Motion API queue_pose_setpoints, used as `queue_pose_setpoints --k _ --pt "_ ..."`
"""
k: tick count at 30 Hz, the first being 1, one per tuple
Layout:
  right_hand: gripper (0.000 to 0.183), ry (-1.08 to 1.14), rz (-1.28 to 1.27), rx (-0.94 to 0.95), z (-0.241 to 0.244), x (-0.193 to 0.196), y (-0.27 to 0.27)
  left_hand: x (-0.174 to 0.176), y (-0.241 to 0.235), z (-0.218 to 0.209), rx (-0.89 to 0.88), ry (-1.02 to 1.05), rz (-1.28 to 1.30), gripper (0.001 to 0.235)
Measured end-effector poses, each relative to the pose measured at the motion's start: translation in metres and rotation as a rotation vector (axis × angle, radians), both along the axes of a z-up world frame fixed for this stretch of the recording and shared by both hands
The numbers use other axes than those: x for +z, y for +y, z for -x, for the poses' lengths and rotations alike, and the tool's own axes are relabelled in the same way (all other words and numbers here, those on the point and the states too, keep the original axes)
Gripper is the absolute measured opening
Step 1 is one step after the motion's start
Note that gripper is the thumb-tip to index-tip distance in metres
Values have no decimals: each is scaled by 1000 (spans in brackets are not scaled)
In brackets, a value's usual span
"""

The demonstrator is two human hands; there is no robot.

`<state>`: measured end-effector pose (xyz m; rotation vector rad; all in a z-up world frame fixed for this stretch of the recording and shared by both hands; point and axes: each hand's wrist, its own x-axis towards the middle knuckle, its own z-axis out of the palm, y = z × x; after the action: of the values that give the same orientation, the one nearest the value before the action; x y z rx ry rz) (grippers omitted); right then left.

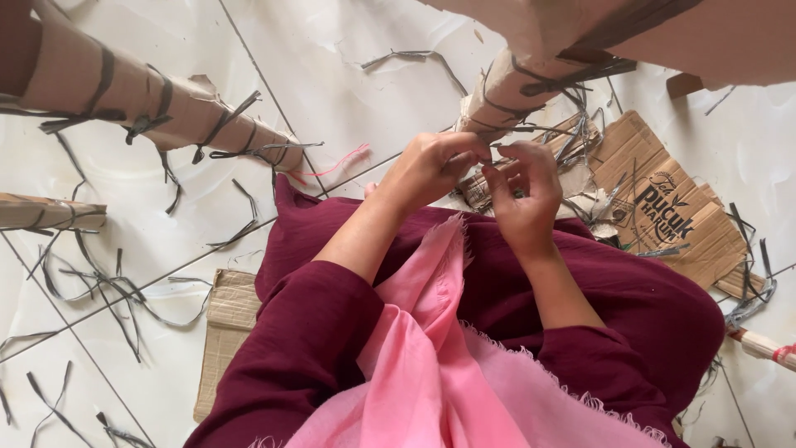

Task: Wrapping chair legs with protective cardboard and securing them with plastic ties.

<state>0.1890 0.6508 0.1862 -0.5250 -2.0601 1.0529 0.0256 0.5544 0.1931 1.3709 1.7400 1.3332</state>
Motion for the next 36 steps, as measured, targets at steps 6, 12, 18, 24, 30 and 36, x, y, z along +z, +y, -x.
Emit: queue_pose_setpoints --k 6,12,18,24,30,36 --pt "21 51 238 43 2 -20 1 12 -1 2 -37 23 -81 20" --pt "11 96 306 16 8 -30 7 12 -2 0 -71 -11 -122 23" --pt "7 63 466 -13 -5 -21 9 -1 2 4 92 -3 -159 16" --pt "8 -64 732 -71 -6 -42 6 -2 -3 6 91 -76 -72 16" --pt "13 76 1218 -116 10 -49 3 5 -2 10 18 -118 20 20" --pt "18 184 1358 -72 4 -61 4 4 -5 8 -28 -149 110 24"
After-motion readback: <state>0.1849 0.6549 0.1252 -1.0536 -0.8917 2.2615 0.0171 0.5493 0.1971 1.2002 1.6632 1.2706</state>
